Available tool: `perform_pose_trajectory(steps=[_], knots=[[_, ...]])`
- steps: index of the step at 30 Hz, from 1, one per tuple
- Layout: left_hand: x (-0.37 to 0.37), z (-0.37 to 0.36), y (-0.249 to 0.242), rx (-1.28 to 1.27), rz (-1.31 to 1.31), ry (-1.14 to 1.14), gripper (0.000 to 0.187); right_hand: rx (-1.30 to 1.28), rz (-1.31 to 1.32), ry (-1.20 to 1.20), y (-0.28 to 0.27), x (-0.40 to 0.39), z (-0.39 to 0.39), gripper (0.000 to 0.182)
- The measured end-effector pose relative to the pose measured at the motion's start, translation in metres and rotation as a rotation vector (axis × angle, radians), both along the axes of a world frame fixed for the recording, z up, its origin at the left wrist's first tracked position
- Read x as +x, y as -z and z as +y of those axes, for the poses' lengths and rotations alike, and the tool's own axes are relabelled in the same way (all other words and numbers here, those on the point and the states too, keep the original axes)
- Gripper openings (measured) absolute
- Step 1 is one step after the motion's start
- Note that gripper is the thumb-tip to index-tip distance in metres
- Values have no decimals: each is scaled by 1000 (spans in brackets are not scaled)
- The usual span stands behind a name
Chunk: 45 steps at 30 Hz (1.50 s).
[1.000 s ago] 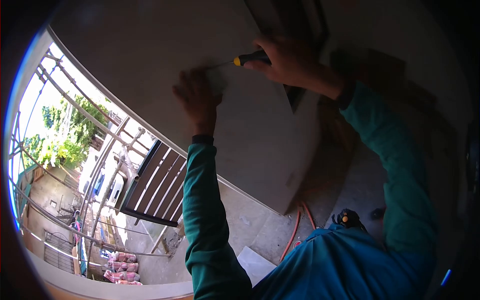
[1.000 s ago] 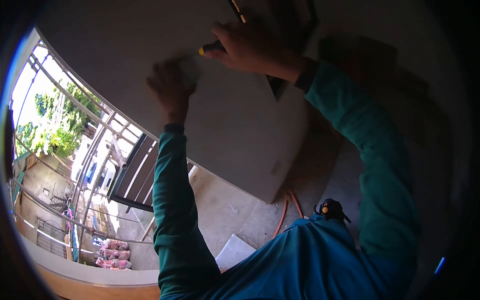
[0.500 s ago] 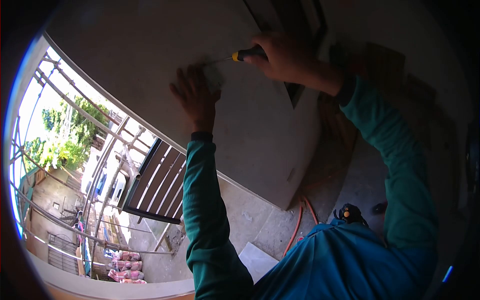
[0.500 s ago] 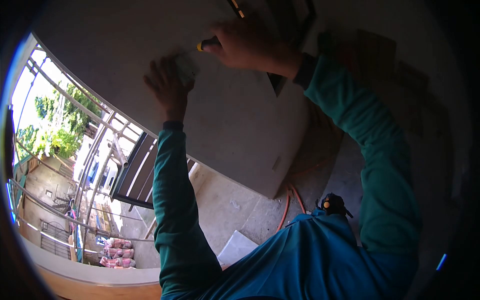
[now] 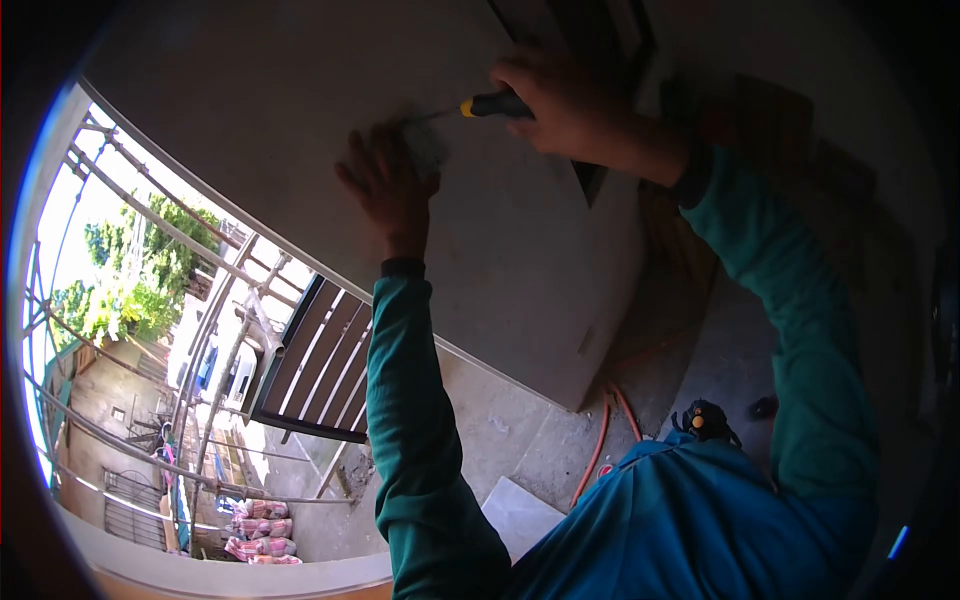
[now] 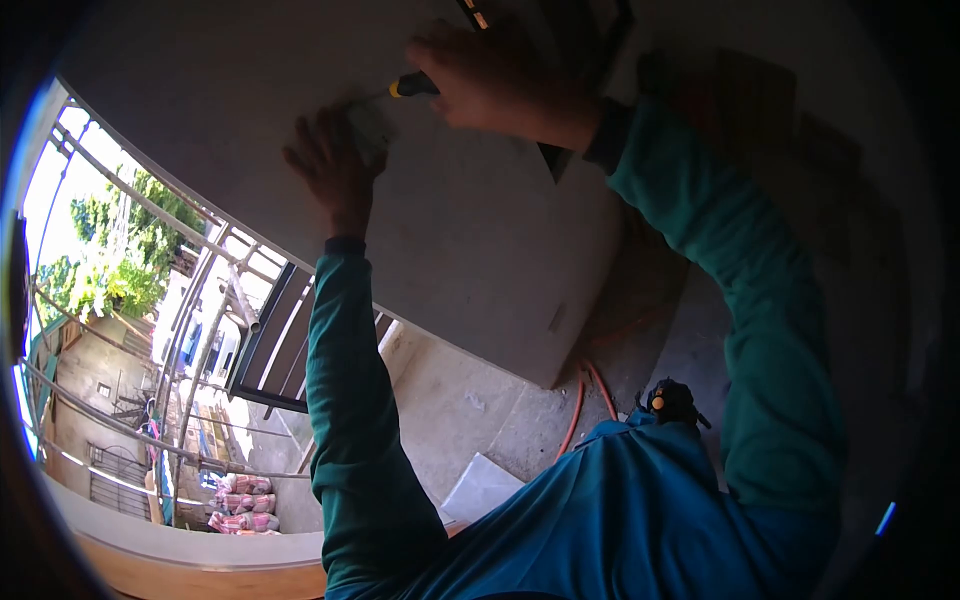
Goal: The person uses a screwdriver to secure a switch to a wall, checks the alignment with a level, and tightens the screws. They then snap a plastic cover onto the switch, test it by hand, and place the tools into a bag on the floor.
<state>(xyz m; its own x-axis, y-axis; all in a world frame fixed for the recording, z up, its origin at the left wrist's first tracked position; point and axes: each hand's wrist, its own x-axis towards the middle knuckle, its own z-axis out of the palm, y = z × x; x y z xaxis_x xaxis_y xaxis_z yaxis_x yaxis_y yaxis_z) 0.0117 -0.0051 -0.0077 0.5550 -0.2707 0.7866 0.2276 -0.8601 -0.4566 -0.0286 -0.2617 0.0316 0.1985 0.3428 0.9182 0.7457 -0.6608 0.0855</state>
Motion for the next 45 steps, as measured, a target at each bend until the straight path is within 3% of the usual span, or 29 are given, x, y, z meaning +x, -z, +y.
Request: perform_pose_trajectory(steps=[4,7,9,10,12,13,15,18,22,24,28,31,37,39,42,45], knots=[[-1,0,-1,10,-2,-10,102,86,319,157,-3,2,6,36],[-3,2,-4,20,-8,-7,102,29,267,49,-9,-9,1,37],[2,6,-3,41,-5,-24,102,-25,41,15,-6,-8,2,38],[4,8,-3,68,-27,-40,100,-16,49,21,-6,-6,4,38],[4,8,-3,98,-44,-58,99,18,426,178,-16,-13,8,30],[4,8,-3,101,-47,-70,97,22,431,177,-15,-12,7,30],[4,8,-6,107,-53,-81,96,-31,226,25,-15,-5,5,31],[5,9,-6,109,-53,-87,94,-64,111,48,-13,-9,5,33],[2,9,-6,87,-53,-66,93,-13,418,169,-20,-6,12,35],[2,8,-7,87,-54,-68,93,0,118,19,-16,-1,8,34],[4,10,-5,83,-50,-76,93,-76,158,39,-17,-7,5,37],[3,9,-6,79,-44,-68,93,12,342,82,-20,-8,8,39],[3,11,-5,96,-47,-63,96,-48,105,6,-10,3,8,34],[5,11,-5,96,-68,-20,99,38,8,20,-9,3,10,33],[3,10,-4,101,-64,-24,99,44,223,74,-13,1,13,33],[3,11,-3,101,-57,-64,93,-36,57,56,-13,2,8,36]])
